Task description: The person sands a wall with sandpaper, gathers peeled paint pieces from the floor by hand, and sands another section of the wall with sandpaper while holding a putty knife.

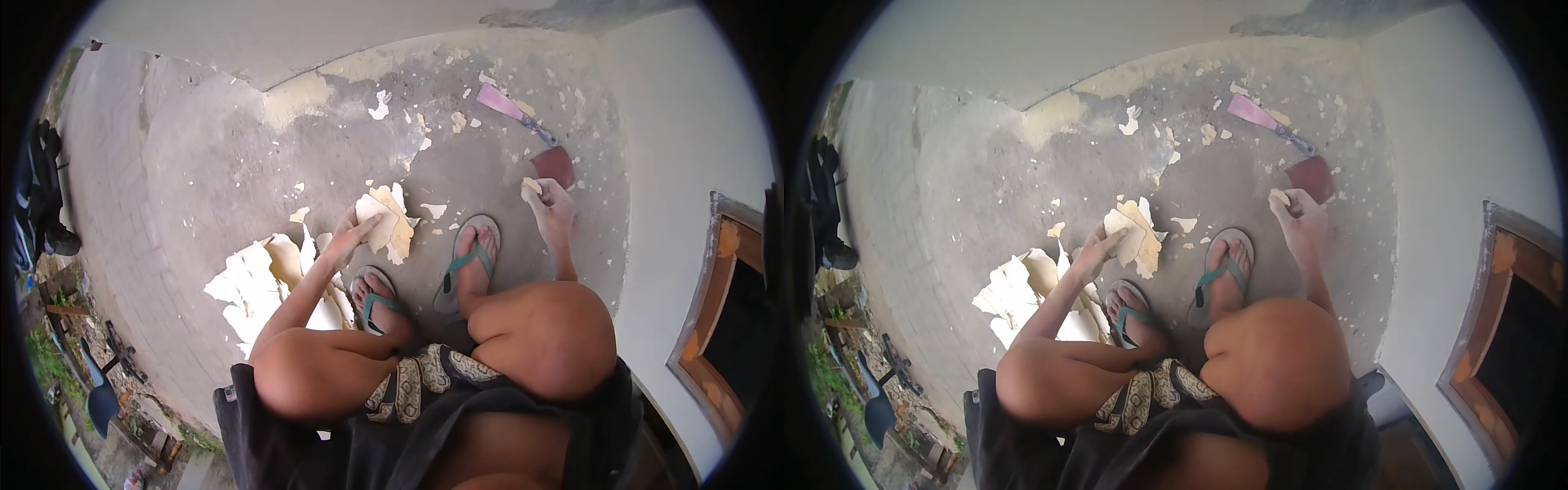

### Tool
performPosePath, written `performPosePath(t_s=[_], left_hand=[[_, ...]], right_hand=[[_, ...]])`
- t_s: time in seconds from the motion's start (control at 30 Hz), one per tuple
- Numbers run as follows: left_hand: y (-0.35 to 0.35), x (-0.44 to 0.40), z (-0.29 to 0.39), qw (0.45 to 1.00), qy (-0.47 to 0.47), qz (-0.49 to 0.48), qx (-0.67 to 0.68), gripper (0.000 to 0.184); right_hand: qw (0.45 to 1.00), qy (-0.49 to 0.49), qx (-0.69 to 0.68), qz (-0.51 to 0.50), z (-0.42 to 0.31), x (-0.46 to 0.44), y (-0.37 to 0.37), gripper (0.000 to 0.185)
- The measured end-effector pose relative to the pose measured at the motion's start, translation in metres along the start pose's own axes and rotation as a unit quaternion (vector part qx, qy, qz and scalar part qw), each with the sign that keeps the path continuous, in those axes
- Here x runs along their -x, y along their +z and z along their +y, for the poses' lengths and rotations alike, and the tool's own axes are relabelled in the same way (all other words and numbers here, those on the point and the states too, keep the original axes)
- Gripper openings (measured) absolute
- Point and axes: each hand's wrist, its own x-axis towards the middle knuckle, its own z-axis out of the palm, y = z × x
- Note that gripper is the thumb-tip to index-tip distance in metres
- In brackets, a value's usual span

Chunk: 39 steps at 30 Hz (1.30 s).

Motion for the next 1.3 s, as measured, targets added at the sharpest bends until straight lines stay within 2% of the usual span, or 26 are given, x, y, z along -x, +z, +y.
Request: performPosePath(t_s=[0.03,0.1,0.2,0.3,0.4,0.43,0.53,0.63,0.83,0.93,1.03,1.13,1.23,1.27,1.3], left_hand=[[0.002,-0.001,0.0,1.0,0.011,-0.003,0.008,0.057],[0.012,0.004,0.014,1.0,0.015,-0.016,0.008,0.06],[0.014,0.003,0.015,0.999,0.015,-0.05,0.011,0.062],[0.0,-0.001,-0.002,0.998,0.027,-0.049,-0.011,0.059],[-0.011,-0.002,-0.015,1.0,0.012,-0.009,0.023,0.055],[-0.012,0.0,-0.019,0.999,-0.001,0.008,0.044,0.054],[-0.011,0.007,-0.018,0.997,-0.011,0.051,0.065,0.053],[-0.005,0.011,-0.011,0.994,-0.047,0.073,0.062,0.052],[-0.006,0.005,-0.019,0.995,-0.048,0.067,0.052,0.057],[-0.005,0.004,-0.021,0.995,-0.038,0.056,0.068,0.061],[0.0,0.006,-0.02,0.998,-0.007,0.053,0.018,0.063],[0.002,0.005,-0.019,0.999,0.014,0.012,0.032,0.061],[0.008,0.001,-0.012,0.998,0.019,-0.022,0.052,0.057],[0.007,0.0,-0.014,0.998,0.019,-0.019,0.05,0.056],[0.004,-0.003,-0.018,0.999,0.019,-0.017,0.048,0.056]], right_hand=[[0.992,-0.03,-0.091,-0.077,-0.013,-0.001,0.018,0.021],[0.956,-0.011,-0.129,-0.262,-0.025,0.001,0.055,0.027],[0.948,-0.076,-0.055,-0.304,-0.068,0.013,0.08,0.03],[0.952,-0.166,0.108,-0.232,-0.029,-0.011,0.098,0.032],[0.905,-0.257,0.224,-0.254,0.0,-0.003,0.108,0.037],[0.907,-0.231,0.206,-0.285,0.006,0.005,0.114,0.038],[0.88,-0.335,0.235,-0.242,0.021,0.012,0.125,0.034],[0.889,-0.287,0.217,-0.283,0.028,0.003,0.128,0.026],[0.885,-0.299,0.228,-0.273,0.019,0.009,0.131,0.021],[0.887,-0.252,0.206,-0.326,0.023,0.007,0.133,0.018],[0.904,-0.041,0.097,-0.415,-0.018,0.008,0.127,0.017],[0.867,-0.056,-0.067,-0.49,-0.02,0.003,0.14,0.019],[0.901,-0.241,0.052,-0.358,-0.051,-0.028,0.146,0.036],[0.886,-0.356,0.138,-0.264,-0.051,-0.046,0.15,0.042],[0.845,-0.46,0.219,-0.162,-0.05,-0.066,0.153,0.048]])
